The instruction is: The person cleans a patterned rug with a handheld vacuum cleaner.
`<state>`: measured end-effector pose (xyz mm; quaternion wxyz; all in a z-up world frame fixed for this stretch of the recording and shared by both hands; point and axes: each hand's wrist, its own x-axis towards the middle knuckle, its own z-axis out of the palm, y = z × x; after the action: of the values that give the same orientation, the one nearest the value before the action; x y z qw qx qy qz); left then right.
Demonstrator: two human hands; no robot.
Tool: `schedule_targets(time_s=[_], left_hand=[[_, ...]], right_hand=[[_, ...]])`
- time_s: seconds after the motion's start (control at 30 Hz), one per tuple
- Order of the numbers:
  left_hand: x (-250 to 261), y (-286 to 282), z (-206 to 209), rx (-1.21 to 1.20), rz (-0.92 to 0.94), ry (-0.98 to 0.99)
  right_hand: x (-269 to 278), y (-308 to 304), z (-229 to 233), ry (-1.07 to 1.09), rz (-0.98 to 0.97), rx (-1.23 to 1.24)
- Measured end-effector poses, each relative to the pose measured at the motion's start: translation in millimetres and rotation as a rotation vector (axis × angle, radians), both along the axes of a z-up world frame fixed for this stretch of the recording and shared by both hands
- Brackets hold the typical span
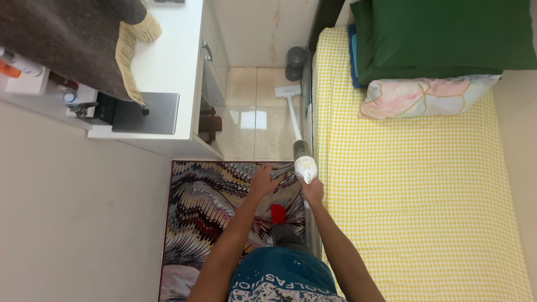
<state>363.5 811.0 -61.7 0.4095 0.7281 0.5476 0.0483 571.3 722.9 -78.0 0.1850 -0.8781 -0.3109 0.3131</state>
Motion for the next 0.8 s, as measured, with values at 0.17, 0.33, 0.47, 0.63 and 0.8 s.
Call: schedule_targets(time_s=[0.17,0.33,0.47,0.63,0.8], left_hand=[[-15.1,-32.2,-8.3,0.112,0.004,0.015],[-40.8,-86.9,-7.7,0.190,-0.098,0.117],[-71.9,-127.7,-4.3,0.120,-0.124,0.133],[-109.2,-193.7,-6.2,0.053,-0.177,0.125],[-131.6,-259.3,9.0,-0.084,-0.219,0.142]], right_hand=[[-18.9,-44.7,6.4,-0.031,-0.015,0.004],[-50.3,-120.8,6.9,-0.047,-0.011,0.015],[-82.3,-183.3,11.5,-0.058,-0.013,0.091],[-112.9,-268.8,24.2,0.088,-0.060,0.028],[-137.8,-336.2,41.2,0.084,-0.068,0.000]])
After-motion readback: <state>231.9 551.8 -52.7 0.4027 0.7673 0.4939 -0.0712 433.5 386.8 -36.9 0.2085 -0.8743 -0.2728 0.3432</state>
